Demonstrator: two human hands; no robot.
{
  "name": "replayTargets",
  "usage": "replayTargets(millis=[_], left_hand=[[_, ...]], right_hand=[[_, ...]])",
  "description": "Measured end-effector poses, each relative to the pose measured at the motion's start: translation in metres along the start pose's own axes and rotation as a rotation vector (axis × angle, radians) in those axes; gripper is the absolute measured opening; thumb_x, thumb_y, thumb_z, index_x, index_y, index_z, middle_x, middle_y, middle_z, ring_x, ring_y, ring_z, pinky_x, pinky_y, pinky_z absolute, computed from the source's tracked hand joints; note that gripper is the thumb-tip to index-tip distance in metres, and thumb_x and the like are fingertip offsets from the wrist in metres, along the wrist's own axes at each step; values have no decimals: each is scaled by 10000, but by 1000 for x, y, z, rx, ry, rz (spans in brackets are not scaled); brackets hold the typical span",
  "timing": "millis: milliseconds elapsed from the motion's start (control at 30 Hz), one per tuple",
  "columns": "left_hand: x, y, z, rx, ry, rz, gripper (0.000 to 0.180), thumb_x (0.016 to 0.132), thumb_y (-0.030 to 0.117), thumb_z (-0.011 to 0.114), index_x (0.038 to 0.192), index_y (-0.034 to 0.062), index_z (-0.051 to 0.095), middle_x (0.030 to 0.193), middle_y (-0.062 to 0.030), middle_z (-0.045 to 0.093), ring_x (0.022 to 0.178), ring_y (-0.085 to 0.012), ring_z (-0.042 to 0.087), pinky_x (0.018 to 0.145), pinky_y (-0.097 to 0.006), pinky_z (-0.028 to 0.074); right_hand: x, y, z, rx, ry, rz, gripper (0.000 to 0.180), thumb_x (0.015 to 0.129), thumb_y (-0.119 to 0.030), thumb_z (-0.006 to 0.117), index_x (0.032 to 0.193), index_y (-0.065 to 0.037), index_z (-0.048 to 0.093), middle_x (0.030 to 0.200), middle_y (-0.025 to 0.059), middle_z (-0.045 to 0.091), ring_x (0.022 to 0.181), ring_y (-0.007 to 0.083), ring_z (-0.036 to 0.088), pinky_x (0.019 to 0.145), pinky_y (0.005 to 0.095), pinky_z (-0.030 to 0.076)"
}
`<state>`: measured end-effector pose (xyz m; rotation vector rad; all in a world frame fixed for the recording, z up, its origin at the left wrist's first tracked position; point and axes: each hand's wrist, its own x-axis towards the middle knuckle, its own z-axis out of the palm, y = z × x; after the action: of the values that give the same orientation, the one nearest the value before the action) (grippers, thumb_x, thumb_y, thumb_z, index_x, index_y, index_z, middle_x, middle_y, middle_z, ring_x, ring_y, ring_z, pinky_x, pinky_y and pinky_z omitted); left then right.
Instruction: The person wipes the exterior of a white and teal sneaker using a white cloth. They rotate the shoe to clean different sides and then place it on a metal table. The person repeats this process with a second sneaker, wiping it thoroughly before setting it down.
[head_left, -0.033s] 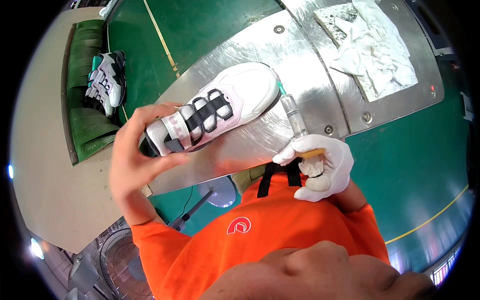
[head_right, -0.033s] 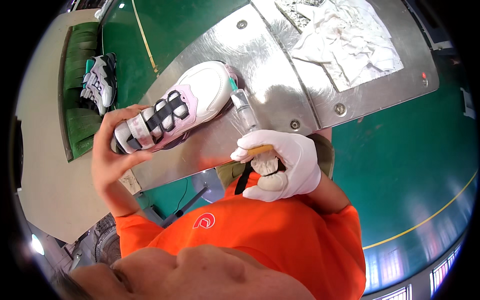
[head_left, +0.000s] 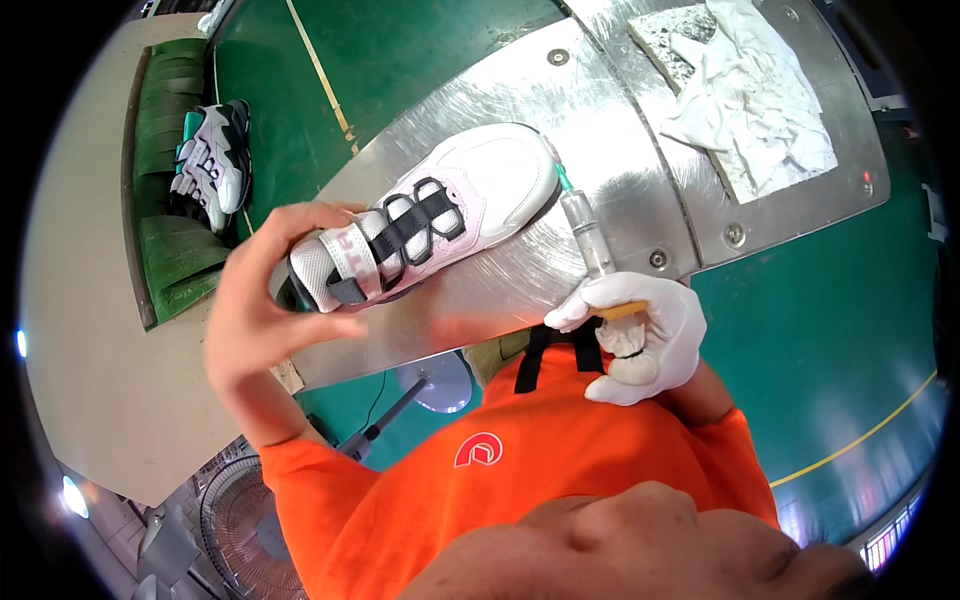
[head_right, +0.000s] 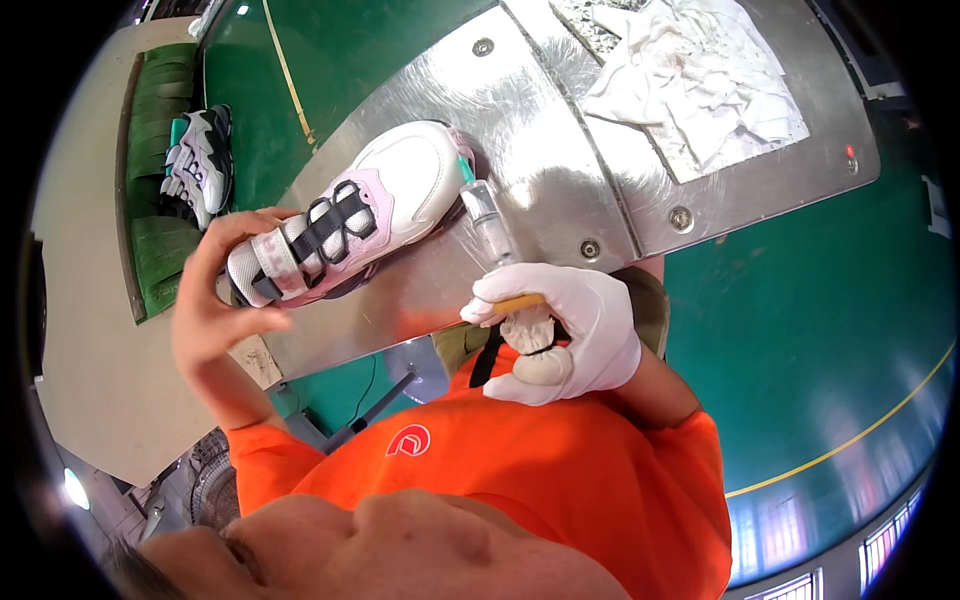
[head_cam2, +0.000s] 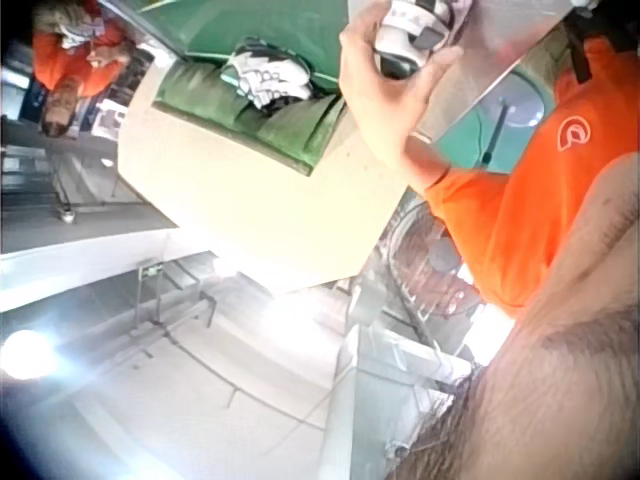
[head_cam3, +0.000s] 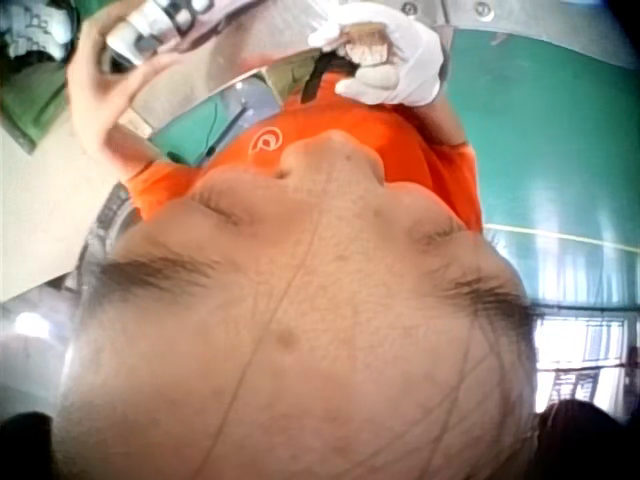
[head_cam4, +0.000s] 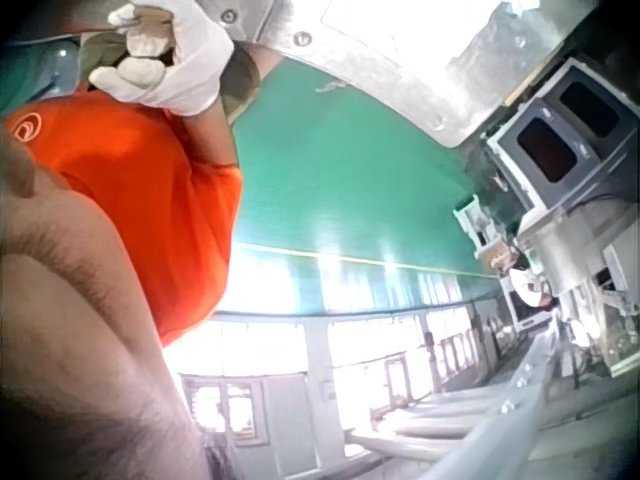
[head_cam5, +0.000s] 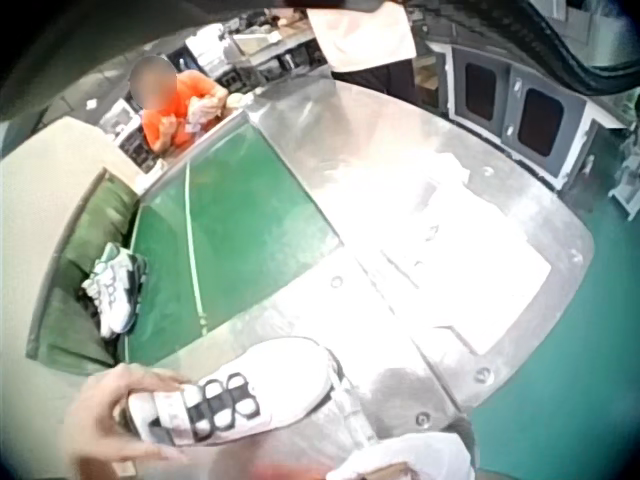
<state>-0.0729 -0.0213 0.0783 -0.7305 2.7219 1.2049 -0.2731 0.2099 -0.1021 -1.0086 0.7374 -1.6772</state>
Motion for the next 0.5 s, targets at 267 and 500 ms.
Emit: replayTargets(millis=[267, 500], left_hand=[[80, -18, -40, -111, -272, -44, 857, 763, 648, 648, 1314, 15, 474, 1289, -137, 552, 1213, -254, 520, 983, -393, 422], [151, -14, 25, -3, -598, 105, 474, 879, 345, 642, 1253, 62, 578, 1162, -64, 625, 1039, -157, 551, 897, -299, 440]], right_hand=[[-8, 0, 9, 25, 34, 47, 599, 620, -26, 817, 1154, 25, 551, 1011, 95, 654, 908, 137, 638, 815, 250, 501], [-7, -5, 11, 77, 96, -15, 613, 641, 18, 782, 1194, 52, 519, 1022, 102, 658, 941, 141, 640, 825, 256, 502]])
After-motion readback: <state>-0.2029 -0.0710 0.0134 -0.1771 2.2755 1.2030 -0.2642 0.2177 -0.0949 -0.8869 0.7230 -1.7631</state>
